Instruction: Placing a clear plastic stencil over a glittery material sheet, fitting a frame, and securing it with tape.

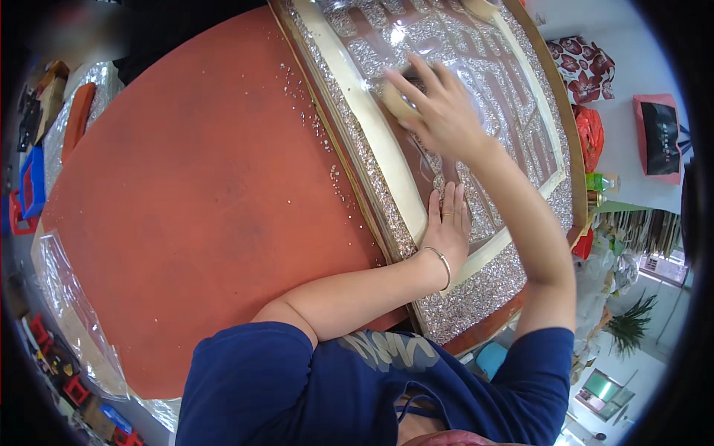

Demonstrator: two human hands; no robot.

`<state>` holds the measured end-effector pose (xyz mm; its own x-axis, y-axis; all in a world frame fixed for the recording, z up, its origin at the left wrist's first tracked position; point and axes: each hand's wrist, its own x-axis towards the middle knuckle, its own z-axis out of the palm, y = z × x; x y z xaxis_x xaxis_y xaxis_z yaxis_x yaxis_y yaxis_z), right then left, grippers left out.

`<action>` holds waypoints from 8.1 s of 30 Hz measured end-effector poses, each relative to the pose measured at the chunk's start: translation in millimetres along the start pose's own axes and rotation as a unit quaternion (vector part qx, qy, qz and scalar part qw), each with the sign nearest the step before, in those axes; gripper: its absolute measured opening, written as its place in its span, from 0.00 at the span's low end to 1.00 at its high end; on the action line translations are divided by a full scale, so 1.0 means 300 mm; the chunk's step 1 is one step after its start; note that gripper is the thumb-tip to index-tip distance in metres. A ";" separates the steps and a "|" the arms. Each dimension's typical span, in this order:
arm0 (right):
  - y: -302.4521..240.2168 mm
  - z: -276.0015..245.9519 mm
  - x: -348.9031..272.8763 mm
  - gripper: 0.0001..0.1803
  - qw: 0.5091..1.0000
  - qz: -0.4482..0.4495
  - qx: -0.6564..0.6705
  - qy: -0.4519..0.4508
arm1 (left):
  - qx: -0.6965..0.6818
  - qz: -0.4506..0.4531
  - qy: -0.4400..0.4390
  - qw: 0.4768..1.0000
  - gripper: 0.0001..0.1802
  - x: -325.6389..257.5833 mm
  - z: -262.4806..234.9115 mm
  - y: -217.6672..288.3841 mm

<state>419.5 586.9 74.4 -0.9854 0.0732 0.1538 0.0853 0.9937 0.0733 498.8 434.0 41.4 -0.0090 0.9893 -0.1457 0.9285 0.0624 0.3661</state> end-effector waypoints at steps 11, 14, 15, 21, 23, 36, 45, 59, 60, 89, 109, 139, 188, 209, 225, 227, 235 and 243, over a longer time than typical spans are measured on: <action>0.143 -0.053 -0.357 0.40 0.984 0.172 0.030 0.023 | -0.056 0.042 0.019 0.997 0.59 0.015 0.044 -0.055; 0.126 -0.104 -0.615 0.41 0.974 0.227 0.009 0.017 | -0.034 0.067 0.008 0.997 0.60 0.038 0.040 -0.042; 0.085 -0.118 -0.666 0.41 0.974 0.226 0.027 0.003 | -0.035 0.057 0.003 0.998 0.60 0.034 0.041 -0.044; 0.048 -0.127 -0.669 0.40 0.968 0.249 -0.012 0.024 | -0.048 0.068 -0.076 0.994 0.61 0.037 -0.034 -0.030; 0.137 -0.077 -0.563 0.43 0.957 0.289 -0.020 0.026 | -0.036 0.074 -0.073 0.994 0.61 0.031 -0.018 -0.030; 0.211 -0.111 -0.895 0.33 0.913 0.403 -0.065 0.012 | -0.032 0.087 -0.088 0.992 0.61 0.038 -0.041 -0.025; -0.002 -0.167 -0.818 0.33 0.949 0.312 0.003 -0.044 | 0.003 0.087 -0.104 0.991 0.59 0.041 -0.037 -0.026; -0.101 -0.172 -0.780 0.37 0.965 0.253 0.040 -0.061 | -0.002 0.029 0.084 0.996 0.31 0.102 -0.114 -0.270; -0.177 -0.195 -0.779 0.36 0.976 0.207 0.035 -0.050 | 0.004 0.038 0.072 0.997 0.30 0.097 -0.131 -0.266; -0.077 -0.006 -0.356 0.37 0.975 0.209 -0.007 0.074 | -0.200 -0.023 0.111 0.973 0.33 0.128 -0.125 -0.305; 0.189 0.001 -0.600 0.38 0.901 0.413 -0.117 0.055 | 0.009 -0.024 0.004 1.000 0.46 0.104 -0.070 -0.181; 0.335 0.019 -0.770 0.20 0.904 0.361 -0.162 0.160 | -0.103 0.237 -0.116 0.959 0.27 0.060 -0.036 -0.054; 0.625 -0.009 -0.463 0.37 0.751 0.656 -0.072 -0.032 | -0.087 0.222 -0.108 0.965 0.37 0.035 -0.014 -0.037; 0.572 0.003 -0.523 0.34 0.776 0.627 -0.052 0.031 | -0.093 0.219 -0.142 0.961 0.38 0.037 -0.019 -0.025; 0.301 0.098 -0.098 0.18 0.931 0.273 -0.011 0.242 | -0.126 0.199 -0.154 0.960 0.34 0.035 -0.030 -0.034; 0.137 0.048 -0.146 0.19 0.963 0.157 0.081 0.205 | -0.115 0.203 -0.154 0.960 0.34 0.045 -0.034 -0.031; 0.617 0.056 -0.185 0.29 0.858 0.506 -0.011 0.085 | -0.108 0.218 -0.158 0.957 0.34 0.044 -0.036 -0.008; -0.039 -0.026 -0.289 0.35 0.975 0.124 0.165 0.081 | -0.180 0.188 -0.207 0.943 0.32 0.063 -0.011 -0.011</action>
<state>504.9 568.3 67.8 -0.9018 0.3267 0.2828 0.2393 0.9226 -0.3025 494.4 452.9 40.4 0.5115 0.8183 -0.2623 0.6495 -0.1683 0.7415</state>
